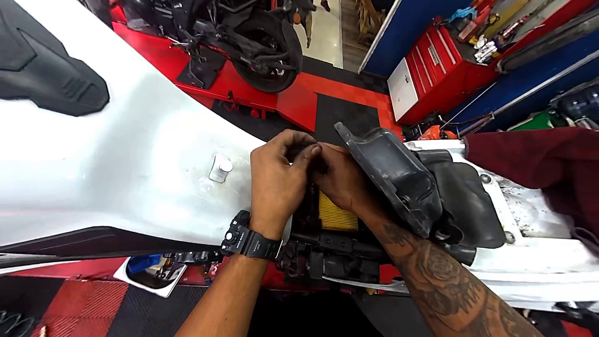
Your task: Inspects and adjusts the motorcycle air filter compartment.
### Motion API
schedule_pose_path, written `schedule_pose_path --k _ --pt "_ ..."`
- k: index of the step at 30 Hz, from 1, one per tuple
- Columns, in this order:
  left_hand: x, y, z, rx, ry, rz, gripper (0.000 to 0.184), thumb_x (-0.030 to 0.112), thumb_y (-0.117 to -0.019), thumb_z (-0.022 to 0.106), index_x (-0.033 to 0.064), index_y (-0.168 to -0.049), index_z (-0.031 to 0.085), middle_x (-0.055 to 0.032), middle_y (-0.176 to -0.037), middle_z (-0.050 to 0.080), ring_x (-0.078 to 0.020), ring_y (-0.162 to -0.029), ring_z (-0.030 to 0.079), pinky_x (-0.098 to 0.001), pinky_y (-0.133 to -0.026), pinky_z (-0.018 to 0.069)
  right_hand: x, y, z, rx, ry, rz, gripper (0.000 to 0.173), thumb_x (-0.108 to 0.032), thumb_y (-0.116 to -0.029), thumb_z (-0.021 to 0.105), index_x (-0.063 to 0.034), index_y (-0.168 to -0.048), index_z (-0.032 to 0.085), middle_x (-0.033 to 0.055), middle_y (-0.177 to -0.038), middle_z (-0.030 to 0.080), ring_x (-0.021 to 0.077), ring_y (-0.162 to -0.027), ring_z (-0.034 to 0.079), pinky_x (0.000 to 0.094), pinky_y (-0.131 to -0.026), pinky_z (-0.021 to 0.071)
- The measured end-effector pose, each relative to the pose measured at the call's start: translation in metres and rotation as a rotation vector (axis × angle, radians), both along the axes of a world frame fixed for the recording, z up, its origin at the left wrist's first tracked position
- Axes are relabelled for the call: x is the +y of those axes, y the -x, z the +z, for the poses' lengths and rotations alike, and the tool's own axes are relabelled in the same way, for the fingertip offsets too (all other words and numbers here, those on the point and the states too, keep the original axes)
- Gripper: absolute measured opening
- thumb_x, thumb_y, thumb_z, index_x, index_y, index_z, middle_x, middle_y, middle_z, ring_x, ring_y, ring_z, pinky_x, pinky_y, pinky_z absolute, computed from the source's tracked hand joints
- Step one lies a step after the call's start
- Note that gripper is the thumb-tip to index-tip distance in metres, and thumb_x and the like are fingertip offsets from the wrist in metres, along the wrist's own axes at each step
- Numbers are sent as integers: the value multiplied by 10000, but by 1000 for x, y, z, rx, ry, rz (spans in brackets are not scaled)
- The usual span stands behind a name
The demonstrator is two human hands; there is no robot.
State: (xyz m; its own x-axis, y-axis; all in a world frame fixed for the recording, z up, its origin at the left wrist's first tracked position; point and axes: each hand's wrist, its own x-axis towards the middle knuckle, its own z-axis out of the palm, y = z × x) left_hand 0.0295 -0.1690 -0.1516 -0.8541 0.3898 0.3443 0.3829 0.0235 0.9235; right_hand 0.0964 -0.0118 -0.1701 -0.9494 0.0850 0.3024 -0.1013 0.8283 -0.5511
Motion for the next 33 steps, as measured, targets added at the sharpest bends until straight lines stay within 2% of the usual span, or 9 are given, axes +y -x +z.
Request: schedule_pose_path --k 2,4,6,8,11,14,22,33 --pt "-5 -1 2 20 9 -20 119 147 -987 678 120 -1070 758 30 -974 753 -45 -868 711 -250 -804 611 -22 -8 39 -166 134 -27 208 -62 -960 683 1 -1158 676 86 -1032 709 116 -945 678 286 -882 552" --pt "-12 -5 7 60 -9 -67 189 131 -1023 613 106 -1151 750 8 -1060 752 -69 -949 717 -274 -872 613 -23 -12 44 -138 249 21 132 -10 -978 632 19 -1099 675 88 -988 703 86 -910 673 232 -850 551" --pt "-21 -11 12 106 -57 -121 212 106 -1035 589 79 -1188 733 -16 -1094 746 -99 -982 717 -293 -895 614 -22 -17 41 -40 300 104 87 16 -963 629 28 -1025 688 79 -925 699 65 -856 666 201 -805 551" --pt "-32 -15 16 140 -86 -158 205 87 -1021 601 67 -1177 733 -21 -1081 744 -113 -973 719 -304 -879 623 -26 -26 46 -4 312 171 92 28 -940 638 38 -1011 695 78 -914 697 65 -845 664 200 -795 555" --pt "-48 -27 17 137 -84 -184 188 67 -999 625 76 -1142 747 -4 -1048 743 -111 -924 717 -294 -828 634 -25 -39 45 -54 249 245 80 -47 -950 676 -37 -1019 716 10 -892 715 49 -799 680 208 -743 589" --pt "-56 -36 10 109 -91 -171 175 54 -989 635 70 -1116 754 -1 -1042 743 -118 -913 721 -294 -820 639 -25 -40 37 -78 253 311 99 -45 -945 681 -36 -1035 722 7 -879 723 46 -784 680 207 -738 588" --pt "-60 -44 -11 48 -142 -136 163 63 -988 647 64 -1110 756 -19 -1046 745 -140 -904 726 -302 -799 645 -28 -39 34 -183 182 327 102 -43 -944 682 -51 -1034 729 -4 -865 731 37 -779 685 216 -745 581" --pt "-58 -44 -13 49 -145 -124 154 69 -986 652 65 -1101 755 -13 -1030 738 -127 -881 717 -291 -779 637 -27 -38 33 -167 179 344 112 -36 -948 670 -47 -1044 727 0 -876 736 37 -788 687 215 -741 576"
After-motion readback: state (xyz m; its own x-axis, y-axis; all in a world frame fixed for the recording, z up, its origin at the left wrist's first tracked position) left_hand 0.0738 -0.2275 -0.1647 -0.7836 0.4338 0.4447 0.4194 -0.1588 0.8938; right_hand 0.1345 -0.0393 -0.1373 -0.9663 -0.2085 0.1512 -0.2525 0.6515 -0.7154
